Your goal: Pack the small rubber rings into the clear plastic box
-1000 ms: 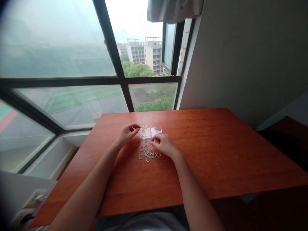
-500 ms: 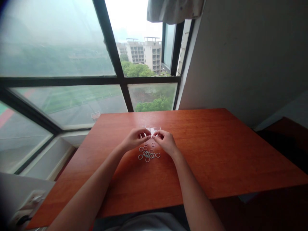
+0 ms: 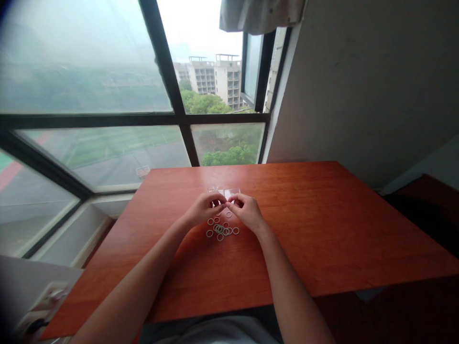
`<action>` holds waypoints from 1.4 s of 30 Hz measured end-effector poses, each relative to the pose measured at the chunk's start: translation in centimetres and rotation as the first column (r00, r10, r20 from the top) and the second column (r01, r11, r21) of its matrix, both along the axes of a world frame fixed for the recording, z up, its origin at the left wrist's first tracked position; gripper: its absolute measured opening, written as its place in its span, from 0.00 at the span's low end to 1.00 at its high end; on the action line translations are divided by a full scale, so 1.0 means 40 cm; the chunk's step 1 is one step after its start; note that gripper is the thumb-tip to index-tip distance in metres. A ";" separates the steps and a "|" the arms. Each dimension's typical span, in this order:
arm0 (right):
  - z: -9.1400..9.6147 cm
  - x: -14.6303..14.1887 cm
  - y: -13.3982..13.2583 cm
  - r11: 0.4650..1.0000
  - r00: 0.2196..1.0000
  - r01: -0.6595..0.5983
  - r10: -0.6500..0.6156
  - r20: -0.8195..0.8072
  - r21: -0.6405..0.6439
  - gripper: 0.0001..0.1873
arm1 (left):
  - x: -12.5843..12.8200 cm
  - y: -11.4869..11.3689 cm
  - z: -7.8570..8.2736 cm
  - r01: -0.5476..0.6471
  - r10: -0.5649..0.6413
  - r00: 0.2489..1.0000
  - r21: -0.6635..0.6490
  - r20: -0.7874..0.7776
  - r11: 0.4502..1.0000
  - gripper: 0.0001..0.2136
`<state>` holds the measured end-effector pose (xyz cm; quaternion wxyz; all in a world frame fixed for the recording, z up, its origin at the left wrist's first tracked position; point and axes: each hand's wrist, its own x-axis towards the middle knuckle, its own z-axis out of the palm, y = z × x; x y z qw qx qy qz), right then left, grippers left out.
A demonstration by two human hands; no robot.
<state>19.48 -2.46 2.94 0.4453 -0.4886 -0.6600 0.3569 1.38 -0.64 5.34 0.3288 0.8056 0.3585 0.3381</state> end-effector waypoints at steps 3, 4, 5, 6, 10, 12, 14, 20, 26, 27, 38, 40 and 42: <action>-0.003 0.000 0.001 1.000 1.000 0.010 -0.010 -0.015 -0.001 0.15 | -0.009 0.004 0.003 -0.031 0.031 0.999 0.018 0.018 0.999 0.05; -0.004 0.001 0.001 1.000 1.000 0.013 -0.013 -0.017 -0.001 0.15 | -0.015 0.006 0.005 -0.047 0.047 0.999 0.026 0.028 0.999 0.05; -0.005 0.001 0.002 1.000 1.000 0.017 -0.017 -0.017 -0.001 0.14 | -0.023 0.010 0.007 -0.071 0.070 0.997 0.034 0.039 0.997 0.06; -0.006 0.001 0.002 1.000 1.000 0.020 -0.020 -0.016 -0.002 0.14 | -0.032 0.014 0.010 -0.101 0.099 0.994 0.041 0.049 0.994 0.06; -0.008 0.001 0.004 1.000 1.000 0.022 -0.022 -0.004 -0.001 0.12 | -0.073 0.038 0.010 -0.248 0.245 0.968 0.057 0.060 0.967 0.06; -0.007 0.001 0.004 1.000 1.000 0.023 -0.023 0.007 0.004 0.12 | -0.091 0.050 0.002 -0.291 0.289 0.957 0.064 0.033 0.955 0.06; -0.006 0.001 0.004 1.000 0.999 0.029 -0.029 0.022 0.010 0.12 | -0.103 0.059 -0.010 -0.308 0.308 0.951 0.061 0.005 0.950 0.06; -0.008 0.003 0.004 0.999 0.998 0.040 -0.041 0.051 0.014 0.12 | -0.114 0.069 -0.031 -0.318 0.319 0.947 0.045 -0.017 0.947 0.07; -0.008 0.003 0.003 0.999 0.996 0.049 -0.050 0.072 0.016 0.12 | -0.113 0.066 -0.025 -0.306 0.307 0.952 0.042 -0.003 0.951 0.08; -0.008 0.003 0.002 0.999 0.996 0.048 -0.049 0.072 0.015 0.11 | -0.113 0.065 -0.024 -0.308 0.309 0.951 0.041 -0.003 0.950 0.07; -0.002 -0.001 -0.008 0.990 0.976 -0.135 0.140 0.165 -0.039 0.08 | -0.113 0.068 -0.032 -0.312 0.313 0.950 0.041 -0.012 0.949 0.07; 0.000 -0.006 -0.014 0.979 0.956 -0.193 0.204 0.210 -0.073 0.07 | -0.111 0.068 -0.035 -0.305 0.306 0.952 0.042 -0.013 0.951 0.07; 0.000 -0.009 -0.018 0.967 0.935 -0.233 0.251 0.250 -0.099 0.06 | -0.110 0.068 -0.036 -0.299 0.300 0.954 0.043 -0.016 0.953 0.07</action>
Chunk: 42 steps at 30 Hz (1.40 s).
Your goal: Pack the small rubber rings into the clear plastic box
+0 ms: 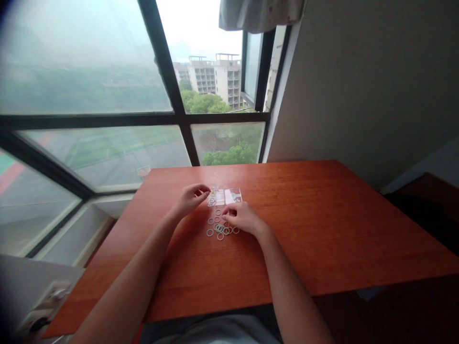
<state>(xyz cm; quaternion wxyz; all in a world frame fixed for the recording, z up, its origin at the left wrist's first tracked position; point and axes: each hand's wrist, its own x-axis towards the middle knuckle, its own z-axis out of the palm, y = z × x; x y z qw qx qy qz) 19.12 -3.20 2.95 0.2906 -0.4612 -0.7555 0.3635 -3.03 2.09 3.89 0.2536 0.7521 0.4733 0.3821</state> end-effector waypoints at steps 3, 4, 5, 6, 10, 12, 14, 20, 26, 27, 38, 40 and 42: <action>0.000 0.003 -0.003 0.999 0.998 -0.040 0.040 0.052 0.002 0.07 | 0.002 -0.001 -0.001 0.001 -0.001 1.000 -0.001 -0.007 1.000 0.07; 0.000 0.005 -0.003 0.999 0.996 -0.040 0.039 0.074 0.010 0.07 | 0.003 -0.002 -0.001 0.001 -0.001 1.000 -0.001 -0.010 1.000 0.07; 0.001 0.008 -0.003 0.999 0.995 -0.034 0.032 0.098 0.018 0.07 | 0.004 -0.003 -0.001 0.002 -0.002 1.000 0.001 -0.011 1.000 0.07; 0.001 0.011 -0.003 0.999 0.993 -0.025 0.022 0.120 0.024 0.07 | 0.005 -0.003 -0.002 0.004 -0.004 1.000 0.004 -0.011 1.000 0.07; 0.004 0.018 -0.004 0.999 0.991 -0.008 0.003 0.134 0.036 0.07 | 0.005 -0.002 -0.005 0.013 -0.013 1.000 0.009 -0.005 1.000 0.07; 0.004 0.018 -0.004 1.000 0.993 -0.020 0.017 0.113 0.023 0.07 | 0.004 -0.001 -0.007 0.015 -0.015 1.000 0.008 -0.002 1.000 0.07; 0.003 0.017 -0.004 1.000 0.994 -0.025 0.025 0.105 0.003 0.07 | 0.004 0.000 -0.008 0.020 -0.020 1.000 0.008 0.001 1.000 0.08; -0.002 0.021 -0.004 0.999 0.994 -0.043 0.045 0.101 -0.019 0.05 | 0.006 -0.003 -0.003 0.016 -0.016 1.000 0.003 -0.002 1.000 0.08; 0.000 0.042 -0.007 0.988 0.986 -0.109 0.121 0.116 -0.106 0.06 | 0.002 0.000 -0.008 0.007 -0.007 1.000 -0.010 0.008 1.000 0.07; 0.001 0.045 -0.006 0.986 0.983 -0.122 0.136 0.126 -0.117 0.06 | 0.001 0.001 -0.010 0.006 -0.006 1.000 -0.009 0.007 1.000 0.07; 0.015 0.032 -0.015 0.994 0.964 -0.109 0.100 0.246 0.027 0.05 | 0.005 -0.004 -0.003 0.003 -0.003 1.000 -0.018 0.023 1.000 0.07; 0.014 0.024 -0.017 0.994 0.963 -0.085 0.065 0.260 0.068 0.05 | 0.005 -0.004 -0.002 0.003 -0.003 1.000 -0.021 0.026 1.000 0.07; 0.012 0.016 -0.018 0.993 0.962 -0.073 0.044 0.270 0.098 0.05 | 0.005 -0.005 0.000 0.001 -0.001 1.000 -0.024 0.026 1.000 0.07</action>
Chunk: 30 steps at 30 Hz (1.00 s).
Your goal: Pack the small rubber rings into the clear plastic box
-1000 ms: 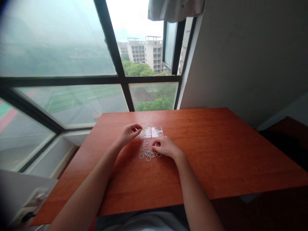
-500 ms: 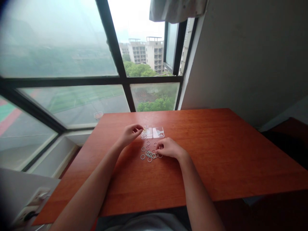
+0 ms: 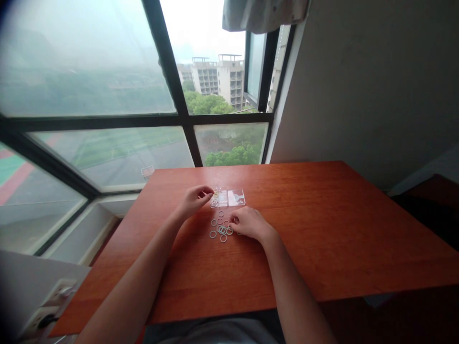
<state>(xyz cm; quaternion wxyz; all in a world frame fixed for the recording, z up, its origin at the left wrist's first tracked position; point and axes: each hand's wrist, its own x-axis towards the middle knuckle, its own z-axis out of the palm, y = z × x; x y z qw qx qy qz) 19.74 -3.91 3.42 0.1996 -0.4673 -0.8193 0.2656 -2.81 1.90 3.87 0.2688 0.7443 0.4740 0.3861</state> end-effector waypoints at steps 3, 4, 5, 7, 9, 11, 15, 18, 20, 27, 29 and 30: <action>-0.004 -0.010 0.004 1.000 1.000 0.008 -0.008 -0.001 0.022 0.04 | -0.001 0.000 0.002 0.001 -0.001 1.000 0.001 -0.005 1.000 0.07; -0.005 -0.012 0.007 1.000 1.000 0.013 -0.013 -0.015 0.027 0.03 | -0.001 0.000 0.001 0.006 -0.006 1.000 0.003 -0.007 1.000 0.07; -0.006 -0.014 0.010 0.999 0.999 0.023 -0.022 -0.035 0.034 0.03 | -0.001 0.000 0.001 0.012 -0.012 1.000 0.003 -0.008 1.000 0.08; -0.008 -0.017 0.016 0.996 0.994 0.068 -0.062 -0.092 0.060 0.03 | 0.000 -0.002 0.001 0.025 -0.025 1.000 0.002 -0.009 1.000 0.08; -0.011 -0.019 0.021 0.988 0.982 0.126 -0.111 -0.153 0.093 0.04 | 0.007 -0.006 0.005 0.040 -0.040 0.999 -0.003 -0.008 0.999 0.08; -0.013 -0.020 0.025 0.976 0.966 0.182 -0.154 -0.207 0.123 0.04 | 0.020 -0.015 0.015 0.070 -0.070 0.998 -0.014 -0.005 0.997 0.09; -0.015 -0.019 0.027 0.954 0.934 0.255 -0.200 -0.297 0.160 0.05 | 0.053 -0.044 0.045 0.223 -0.223 0.975 -0.059 0.008 0.973 0.09; -0.015 -0.017 0.028 0.940 0.911 0.294 -0.221 -0.348 0.174 0.06 | 0.073 -0.060 0.055 0.321 -0.321 0.947 -0.106 0.022 0.941 0.08; -0.015 -0.016 0.028 0.936 0.904 0.304 -0.224 -0.363 0.179 0.06 | 0.082 -0.064 0.052 0.348 -0.347 0.937 -0.123 0.030 0.929 0.08; -0.012 -0.014 0.028 0.935 0.896 0.312 -0.231 -0.379 0.167 0.08 | 0.081 -0.054 0.033 0.279 -0.279 0.960 -0.059 0.004 0.959 0.06; -0.012 -0.009 0.029 0.935 0.889 0.325 -0.252 -0.383 0.141 0.08 | 0.068 -0.045 0.029 0.221 -0.222 0.975 -0.040 0.001 0.974 0.06; -0.012 -0.006 0.030 0.935 0.883 0.333 -0.262 -0.389 0.126 0.09 | 0.059 -0.039 0.026 0.187 -0.187 0.982 -0.032 0.001 0.982 0.06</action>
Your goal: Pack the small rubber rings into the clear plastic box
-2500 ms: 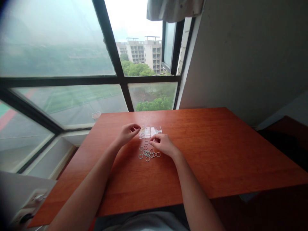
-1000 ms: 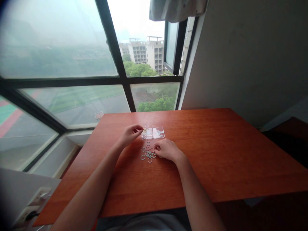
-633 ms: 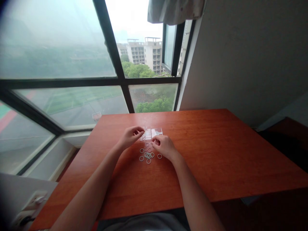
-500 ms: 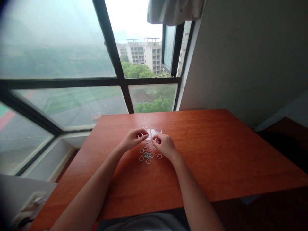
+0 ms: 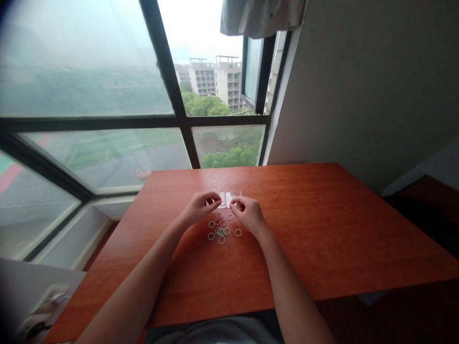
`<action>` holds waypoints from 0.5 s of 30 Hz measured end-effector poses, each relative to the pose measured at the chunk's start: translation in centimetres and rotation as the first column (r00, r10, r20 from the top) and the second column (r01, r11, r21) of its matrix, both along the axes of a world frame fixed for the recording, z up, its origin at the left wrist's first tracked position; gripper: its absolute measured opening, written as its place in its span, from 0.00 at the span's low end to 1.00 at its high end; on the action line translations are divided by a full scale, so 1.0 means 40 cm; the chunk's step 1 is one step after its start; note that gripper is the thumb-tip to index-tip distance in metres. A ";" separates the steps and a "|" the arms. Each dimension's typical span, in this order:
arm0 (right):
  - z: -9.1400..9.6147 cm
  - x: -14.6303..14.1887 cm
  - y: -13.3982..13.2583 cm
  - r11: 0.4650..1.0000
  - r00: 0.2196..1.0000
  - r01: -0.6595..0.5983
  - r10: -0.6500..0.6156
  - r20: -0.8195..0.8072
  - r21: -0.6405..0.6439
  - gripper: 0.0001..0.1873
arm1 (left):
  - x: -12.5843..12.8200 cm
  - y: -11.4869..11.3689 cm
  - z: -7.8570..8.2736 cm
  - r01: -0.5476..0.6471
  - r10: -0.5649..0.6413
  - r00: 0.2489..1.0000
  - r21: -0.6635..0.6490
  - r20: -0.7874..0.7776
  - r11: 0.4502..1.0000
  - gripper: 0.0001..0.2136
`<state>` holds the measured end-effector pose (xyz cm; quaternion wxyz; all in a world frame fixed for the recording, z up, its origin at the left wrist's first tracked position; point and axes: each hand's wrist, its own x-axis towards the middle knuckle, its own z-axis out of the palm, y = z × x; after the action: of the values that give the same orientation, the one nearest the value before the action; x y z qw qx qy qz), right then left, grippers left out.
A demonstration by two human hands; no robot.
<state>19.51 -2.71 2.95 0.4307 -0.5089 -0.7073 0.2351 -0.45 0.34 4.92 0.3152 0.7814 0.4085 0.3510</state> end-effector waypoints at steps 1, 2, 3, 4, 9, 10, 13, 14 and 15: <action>-0.001 0.003 0.001 1.000 1.000 0.005 -0.005 -0.013 -0.012 0.09 | -0.011 0.007 -0.003 -0.035 0.035 0.999 0.008 0.003 0.999 0.07; -0.001 0.007 0.002 1.000 1.000 0.006 -0.006 -0.024 -0.025 0.09 | -0.022 0.013 -0.005 -0.068 0.067 0.998 0.014 0.007 0.998 0.07; -0.002 0.011 0.003 0.999 0.999 0.002 -0.003 -0.033 -0.037 0.09 | -0.035 0.020 -0.008 -0.096 0.096 0.995 0.020 0.011 0.995 0.08; -0.003 0.014 0.004 0.999 0.999 -0.008 0.006 -0.037 -0.049 0.09 | -0.047 0.027 -0.010 -0.126 0.126 0.992 0.022 0.013 0.992 0.08; -0.001 0.029 0.004 0.992 0.998 -0.069 0.067 -0.020 -0.106 0.09 | -0.082 0.044 -0.014 -0.220 0.220 0.975 0.018 0.015 0.975 0.09; 0.000 0.031 0.004 0.989 0.997 -0.081 0.080 -0.012 -0.120 0.09 | -0.083 0.044 -0.013 -0.224 0.224 0.974 0.015 0.014 0.974 0.09; 0.002 0.037 0.003 0.977 0.992 -0.125 0.129 0.010 -0.172 0.10 | -0.079 0.040 -0.012 -0.225 0.225 0.974 0.017 0.003 0.974 0.09; 0.001 0.039 0.003 0.971 0.988 -0.146 0.151 0.013 -0.191 0.10 | -0.077 0.039 -0.012 -0.223 0.223 0.975 0.019 -0.001 0.975 0.09; 0.000 0.043 0.002 0.962 0.984 -0.172 0.179 0.015 -0.213 0.10 | -0.076 0.038 -0.012 -0.220 0.220 0.976 0.021 -0.006 0.975 0.09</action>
<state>21.22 -2.61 2.95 0.3397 -0.4909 -0.7280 0.3371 -3.50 1.86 4.42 0.2650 0.7359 0.4901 0.3848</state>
